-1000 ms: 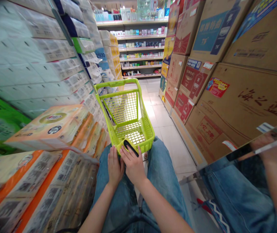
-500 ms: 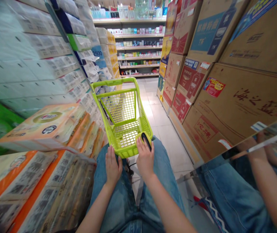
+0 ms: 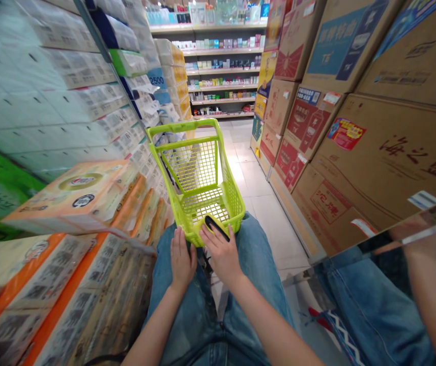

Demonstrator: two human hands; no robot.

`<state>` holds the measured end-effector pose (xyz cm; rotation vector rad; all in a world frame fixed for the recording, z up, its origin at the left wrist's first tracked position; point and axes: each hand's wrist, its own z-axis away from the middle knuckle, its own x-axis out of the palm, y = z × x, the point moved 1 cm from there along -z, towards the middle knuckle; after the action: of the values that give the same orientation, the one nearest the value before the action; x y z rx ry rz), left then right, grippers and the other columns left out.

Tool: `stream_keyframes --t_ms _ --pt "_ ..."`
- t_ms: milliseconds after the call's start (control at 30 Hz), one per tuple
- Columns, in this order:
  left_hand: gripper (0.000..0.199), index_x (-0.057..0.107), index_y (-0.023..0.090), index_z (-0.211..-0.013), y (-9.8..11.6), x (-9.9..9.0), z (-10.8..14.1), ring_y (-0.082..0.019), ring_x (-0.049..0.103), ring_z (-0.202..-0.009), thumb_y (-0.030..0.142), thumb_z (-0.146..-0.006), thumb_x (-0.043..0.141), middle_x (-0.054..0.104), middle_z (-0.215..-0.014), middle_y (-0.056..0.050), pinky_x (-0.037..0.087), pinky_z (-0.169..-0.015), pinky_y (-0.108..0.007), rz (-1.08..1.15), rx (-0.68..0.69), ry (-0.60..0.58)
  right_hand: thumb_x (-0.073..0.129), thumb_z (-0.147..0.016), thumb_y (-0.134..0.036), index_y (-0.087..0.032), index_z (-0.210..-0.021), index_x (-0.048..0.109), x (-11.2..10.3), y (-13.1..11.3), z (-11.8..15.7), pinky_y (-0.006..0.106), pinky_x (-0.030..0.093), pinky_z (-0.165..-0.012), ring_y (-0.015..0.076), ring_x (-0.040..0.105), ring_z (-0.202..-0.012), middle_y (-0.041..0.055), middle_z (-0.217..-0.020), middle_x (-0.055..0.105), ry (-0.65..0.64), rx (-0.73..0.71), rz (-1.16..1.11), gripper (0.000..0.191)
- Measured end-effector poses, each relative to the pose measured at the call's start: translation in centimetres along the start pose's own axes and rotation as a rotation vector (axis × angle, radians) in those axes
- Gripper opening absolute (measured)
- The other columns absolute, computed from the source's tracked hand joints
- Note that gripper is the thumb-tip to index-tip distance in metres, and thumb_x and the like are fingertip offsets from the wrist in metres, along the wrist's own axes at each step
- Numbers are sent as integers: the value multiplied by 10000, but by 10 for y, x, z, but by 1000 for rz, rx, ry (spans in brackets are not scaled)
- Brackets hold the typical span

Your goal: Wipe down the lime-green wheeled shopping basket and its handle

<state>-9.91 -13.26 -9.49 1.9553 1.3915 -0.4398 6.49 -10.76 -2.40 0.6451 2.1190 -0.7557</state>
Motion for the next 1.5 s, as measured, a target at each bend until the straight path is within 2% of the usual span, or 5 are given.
stream_keyframes --t_ms 233,667,933,1233,1500 --pt "661 150 137 -1579 1 1 -1 -269 241 -1513 194 -982 429 344 -1582 -218 307 -1193 -513 11 -12 0 364 -784 26 -309 -1514 375 -26 77 9 580 135 -1210 195 404 -1439 27 -1487 528 87 261 94 804" --pt "613 161 166 -1581 -9 6 7 -238 220 -1520 151 -994 337 373 -1579 -177 322 -1195 -504 -65 -12 -42 453 -899 -74 -237 -1532 360 35 -58 -10 444 113 -1238 182 364 -1455 55 -1492 524 65 99 -42 661" --pt "673 130 147 -1582 -1 0 2 -256 231 -1517 183 -980 429 338 -1587 -212 311 -1191 -509 14 -4 -5 418 -882 -30 -269 -1510 390 8 -15 2 489 -4 -1243 157 377 -1448 31 -1484 532 0 -32 7 672" --pt "656 150 140 -1581 2 0 -1 -265 241 -1512 194 -987 424 344 -1585 -205 293 -1202 -506 24 -14 -4 358 -827 17 -295 -1515 375 -26 73 17 545 129 -1218 190 386 -1449 30 -1505 507 68 238 82 756" --pt "680 133 138 -1581 1 2 -1 -271 242 -1513 185 -979 445 334 -1586 -222 312 -1187 -522 10 -21 10 369 -798 46 -212 -1559 291 2 5 7 481 102 -1235 193 314 -1483 54 -1546 451 79 256 63 807"
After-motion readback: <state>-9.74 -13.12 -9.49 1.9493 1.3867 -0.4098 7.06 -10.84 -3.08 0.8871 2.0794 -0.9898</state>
